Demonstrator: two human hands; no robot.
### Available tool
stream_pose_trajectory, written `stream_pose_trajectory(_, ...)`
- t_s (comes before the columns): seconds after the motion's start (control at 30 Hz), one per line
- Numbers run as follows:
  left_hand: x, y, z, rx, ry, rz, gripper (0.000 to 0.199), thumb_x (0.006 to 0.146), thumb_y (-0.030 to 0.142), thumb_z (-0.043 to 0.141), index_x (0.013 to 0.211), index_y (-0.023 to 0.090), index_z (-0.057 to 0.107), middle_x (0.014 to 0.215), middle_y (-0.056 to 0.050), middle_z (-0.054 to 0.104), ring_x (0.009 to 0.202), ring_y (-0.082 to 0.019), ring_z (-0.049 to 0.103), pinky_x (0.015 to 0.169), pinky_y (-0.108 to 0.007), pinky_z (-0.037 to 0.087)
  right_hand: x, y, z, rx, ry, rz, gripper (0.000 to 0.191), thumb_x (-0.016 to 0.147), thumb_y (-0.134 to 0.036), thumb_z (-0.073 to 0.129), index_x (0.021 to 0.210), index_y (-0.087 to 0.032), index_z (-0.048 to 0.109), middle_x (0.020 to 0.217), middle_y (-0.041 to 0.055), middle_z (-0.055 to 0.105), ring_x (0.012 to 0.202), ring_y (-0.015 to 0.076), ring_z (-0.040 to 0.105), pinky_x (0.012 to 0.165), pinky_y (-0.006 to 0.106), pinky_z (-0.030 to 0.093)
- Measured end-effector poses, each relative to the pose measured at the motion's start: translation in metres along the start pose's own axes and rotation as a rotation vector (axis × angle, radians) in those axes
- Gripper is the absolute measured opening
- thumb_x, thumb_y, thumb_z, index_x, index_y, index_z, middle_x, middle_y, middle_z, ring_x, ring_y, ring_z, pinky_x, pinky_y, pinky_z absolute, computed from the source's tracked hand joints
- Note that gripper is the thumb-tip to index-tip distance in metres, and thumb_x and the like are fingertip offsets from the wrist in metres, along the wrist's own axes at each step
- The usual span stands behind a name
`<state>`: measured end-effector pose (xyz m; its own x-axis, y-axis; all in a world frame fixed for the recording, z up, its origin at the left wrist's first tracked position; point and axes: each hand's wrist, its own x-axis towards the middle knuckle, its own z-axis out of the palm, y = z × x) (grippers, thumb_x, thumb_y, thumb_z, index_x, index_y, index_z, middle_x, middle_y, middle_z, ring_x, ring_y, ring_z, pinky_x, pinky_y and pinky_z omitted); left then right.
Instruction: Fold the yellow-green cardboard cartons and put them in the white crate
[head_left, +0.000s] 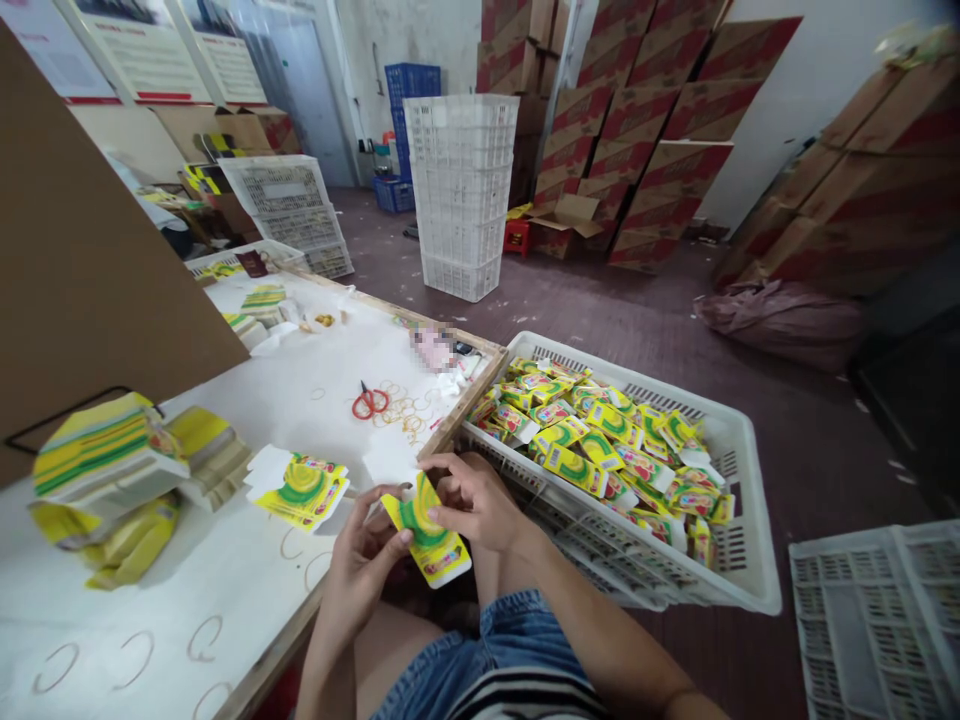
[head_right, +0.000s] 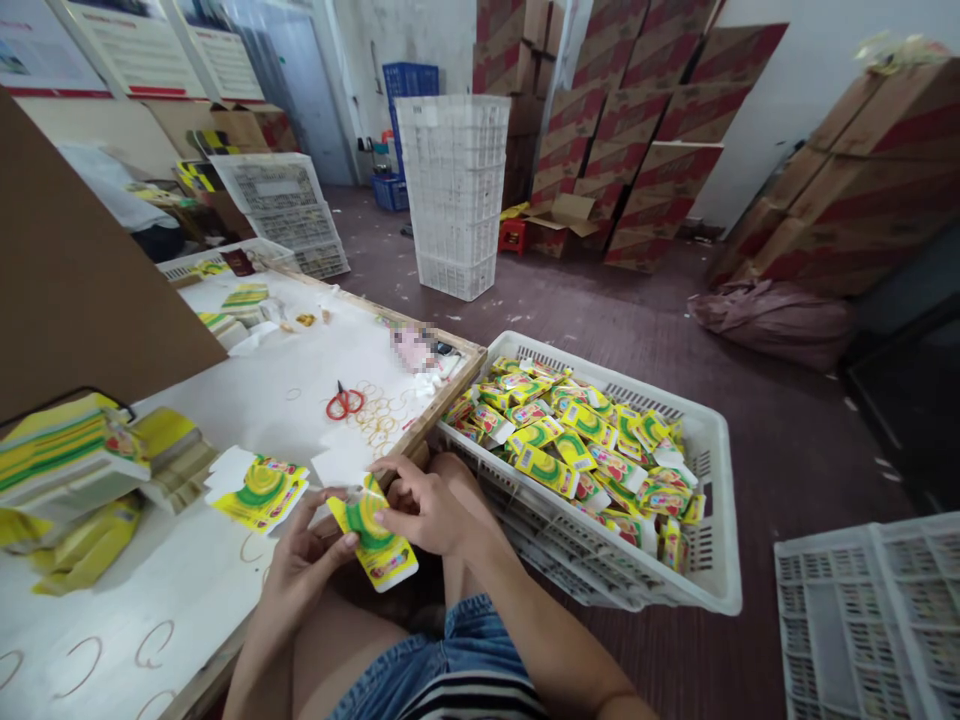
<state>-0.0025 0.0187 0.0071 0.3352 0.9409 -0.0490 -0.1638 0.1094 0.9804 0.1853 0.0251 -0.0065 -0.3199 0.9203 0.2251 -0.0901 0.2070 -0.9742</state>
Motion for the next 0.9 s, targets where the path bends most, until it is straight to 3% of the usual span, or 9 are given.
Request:
stream_pose_trajectory(0.2, -0.006, 0.003, 0.002, 0.012, -0.131, -0.062, 0.039, 0.077, 0.028, 0.074, 0.106, 0.022, 0.049, 0.095, -0.007, 0.074, 0.085, -0.023, 0.071, 0.068, -0.028, 0.056, -0.002, -0.007, -0.006, -0.014, -0.064, 0.046, 0.021, 0.089, -0.036, 0.057, 0.1, -0.019, 0.056, 0.07, -0.0038, 0.056, 0.056, 0.0085, 0.047, 0.053, 0.019, 0.038)
stream_pose_trajectory(0.27, -0.005, 0.003, 0.004, 0.009, -0.152, -0.072, 0.042, 0.077, 0.027, 0.074, 0.11, 0.022, 0.049, 0.095, -0.007, 0.074, 0.086, -0.023, 0.071, 0.071, -0.028, 0.056, -0.002, -0.008, -0.007, -0.084, 0.005, -0.006, 0.023, 0.092, -0.038, 0.053, 0.087, -0.017, 0.06, 0.071, -0.0014, 0.058, 0.061, 0.0104, 0.051, 0.056, 0.021, 0.041)
stream_pose_trajectory(0.33, -0.005, 0.001, 0.006, 0.002, -0.144, -0.079, 0.056, 0.077, 0.028, 0.074, 0.124, 0.025, 0.043, 0.098, -0.008, 0.073, 0.09, -0.024, 0.071, 0.074, -0.031, 0.056, -0.002, -0.007, -0.007, -0.167, 0.092, -0.073, 0.028, 0.093, -0.038, 0.053, 0.077, -0.017, 0.063, 0.072, 0.0008, 0.06, 0.069, 0.0133, 0.056, 0.064, 0.024, 0.044)
stream_pose_trajectory(0.37, -0.004, 0.0, 0.007, 0.002, -0.13, -0.079, 0.067, 0.077, 0.028, 0.074, 0.133, 0.027, 0.036, 0.1, -0.008, 0.073, 0.092, -0.025, 0.07, 0.075, -0.032, 0.056, -0.003, -0.006, -0.007, -0.186, 0.133, -0.095, 0.027, 0.092, -0.037, 0.053, 0.077, -0.017, 0.064, 0.075, 0.0019, 0.062, 0.073, 0.0147, 0.058, 0.067, 0.025, 0.046)
stream_pose_trajectory(0.43, -0.003, -0.004, 0.009, 0.005, -0.11, -0.076, 0.083, 0.077, 0.03, 0.074, 0.143, 0.028, 0.023, 0.104, -0.01, 0.072, 0.094, -0.027, 0.07, 0.077, -0.036, 0.057, -0.003, -0.002, -0.006, -0.155, 0.189, -0.1, 0.021, 0.092, -0.037, 0.056, 0.096, -0.019, 0.066, 0.082, 0.0024, 0.065, 0.077, 0.0162, 0.061, 0.071, 0.027, 0.048)
stream_pose_trajectory(0.53, -0.001, -0.008, 0.009, 0.028, -0.123, -0.075, 0.07, 0.078, 0.032, 0.072, 0.137, 0.023, 0.036, 0.105, -0.012, 0.072, 0.098, -0.029, 0.069, 0.079, -0.038, 0.057, -0.003, 0.002, -0.006, -0.113, 0.241, -0.099, 0.031, 0.092, -0.04, 0.056, 0.118, -0.024, 0.06, 0.093, 0.0033, 0.068, 0.083, 0.0177, 0.065, 0.076, 0.03, 0.051)
stream_pose_trajectory(0.67, 0.003, -0.011, 0.01, 0.086, -0.07, -0.042, 0.05, 0.079, 0.032, 0.07, 0.123, 0.021, 0.049, 0.108, -0.011, 0.072, 0.101, -0.029, 0.068, 0.079, -0.037, 0.058, -0.005, 0.0, -0.013, -0.261, 0.277, -0.177, 0.039, 0.094, -0.05, 0.048, 0.094, -0.022, 0.074, 0.102, 0.008, 0.065, 0.101, 0.0221, 0.059, 0.091, 0.036, 0.047)
stream_pose_trajectory(0.8, 0.003, -0.012, 0.015, 0.196, 0.013, -0.027, 0.052, 0.08, 0.033, 0.068, 0.127, 0.021, 0.048, 0.114, -0.011, 0.07, 0.1, -0.028, 0.069, 0.081, -0.037, 0.058, -0.009, -0.001, -0.018, -0.267, 0.129, 0.027, 0.034, 0.088, -0.041, 0.061, 0.115, -0.022, 0.065, 0.084, 0.0015, 0.067, 0.074, 0.0167, 0.061, 0.066, 0.027, 0.048)
stream_pose_trajectory(0.9, 0.002, -0.011, 0.019, 0.211, -0.022, -0.034, 0.052, 0.083, 0.033, 0.063, 0.13, 0.02, 0.046, 0.12, -0.013, 0.068, 0.106, -0.028, 0.066, 0.086, -0.039, 0.056, -0.011, 0.002, -0.017, -0.34, 0.112, 0.14, 0.039, 0.079, -0.025, 0.069, 0.117, -0.025, 0.057, 0.077, -0.0042, 0.068, 0.064, 0.0135, 0.061, 0.058, 0.022, 0.044)
